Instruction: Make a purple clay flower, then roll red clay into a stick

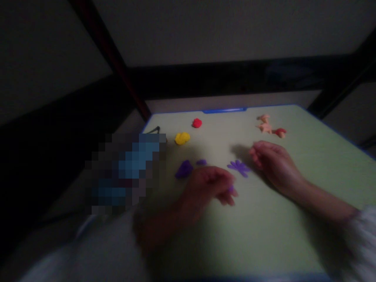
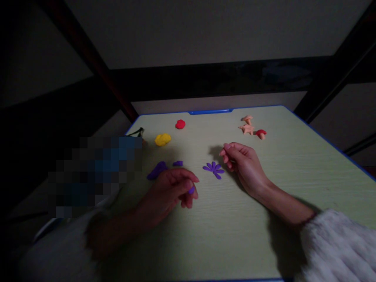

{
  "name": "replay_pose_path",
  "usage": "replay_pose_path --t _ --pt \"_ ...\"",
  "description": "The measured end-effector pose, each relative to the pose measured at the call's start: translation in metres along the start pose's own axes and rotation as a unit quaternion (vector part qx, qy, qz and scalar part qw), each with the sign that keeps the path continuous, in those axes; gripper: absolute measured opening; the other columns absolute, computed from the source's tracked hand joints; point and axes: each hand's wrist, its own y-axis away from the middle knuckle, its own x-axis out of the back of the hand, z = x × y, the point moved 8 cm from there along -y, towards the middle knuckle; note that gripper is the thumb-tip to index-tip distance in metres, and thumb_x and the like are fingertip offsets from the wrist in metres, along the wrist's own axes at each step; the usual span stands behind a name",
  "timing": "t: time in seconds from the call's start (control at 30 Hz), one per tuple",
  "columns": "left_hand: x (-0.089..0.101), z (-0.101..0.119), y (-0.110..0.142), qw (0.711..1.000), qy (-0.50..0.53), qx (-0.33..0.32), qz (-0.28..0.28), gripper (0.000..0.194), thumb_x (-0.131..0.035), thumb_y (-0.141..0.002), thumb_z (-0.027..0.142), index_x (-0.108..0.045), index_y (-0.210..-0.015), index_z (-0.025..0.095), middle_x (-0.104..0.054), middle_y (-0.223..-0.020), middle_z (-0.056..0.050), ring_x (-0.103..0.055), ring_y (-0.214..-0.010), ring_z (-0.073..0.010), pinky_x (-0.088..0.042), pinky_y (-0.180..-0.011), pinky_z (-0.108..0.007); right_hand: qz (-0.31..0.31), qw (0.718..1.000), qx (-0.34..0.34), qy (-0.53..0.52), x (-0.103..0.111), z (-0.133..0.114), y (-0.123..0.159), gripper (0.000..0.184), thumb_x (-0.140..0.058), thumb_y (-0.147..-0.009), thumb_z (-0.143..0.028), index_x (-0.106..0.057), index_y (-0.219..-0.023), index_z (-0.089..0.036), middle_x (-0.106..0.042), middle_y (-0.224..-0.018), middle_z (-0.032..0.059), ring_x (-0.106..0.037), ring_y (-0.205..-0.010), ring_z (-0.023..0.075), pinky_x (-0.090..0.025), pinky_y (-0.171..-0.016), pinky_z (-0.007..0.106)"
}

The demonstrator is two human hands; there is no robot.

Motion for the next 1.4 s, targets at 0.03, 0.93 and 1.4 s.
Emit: replay_pose_path --t 0.03,0.93,1.4 --pt "-0.0009 0.0001 0.0 1.0 0.005 0.001 -0.005 0.011 -0.071 -0.068 0.017 -0.064 -0.075 0.013 -0.07 -0.061 0.0 -0.063 -0.048 -0.0086 -0.047 -0.047 -0.016 -0.002 1.0 -0.002 0.002 -0.0006 0.0 0.0002 0.021 -0.076 -0.063 -0.033 -0.064 -0.059 -0.016 -0.055 -0.05 -0.0025 -0.04 -0.041 0.0047 -0.029 -0.038 0.016" --pt "-0.0029 -0.004 0.0013 1.0 0.007 0.019 -0.021 0.029 -0.077 -0.054 0.003 -0.064 -0.078 0.013 -0.06 -0.065 0.004 -0.068 -0.066 -0.0154 -0.051 -0.063 -0.024 -0.009 1.0 0.002 0.015 -0.0022 0.0005 0.0009 0.023 -0.078 -0.059 -0.035 -0.064 -0.059 -0.016 -0.054 -0.049 -0.0031 -0.04 -0.041 0.0045 -0.028 -0.038 0.016" --pt "-0.0054 -0.0034 -0.0017 0.999 -0.002 -0.001 -0.046 0.034 -0.068 -0.071 0.012 -0.062 -0.104 0.014 -0.071 -0.098 -0.009 -0.065 -0.096 -0.0179 -0.047 -0.088 -0.028 -0.022 0.999 0.004 0.025 -0.0066 -0.0012 0.0034 0.022 -0.074 -0.063 -0.033 -0.062 -0.057 -0.016 -0.052 -0.049 -0.0032 -0.038 -0.041 0.0051 -0.027 -0.039 0.018"
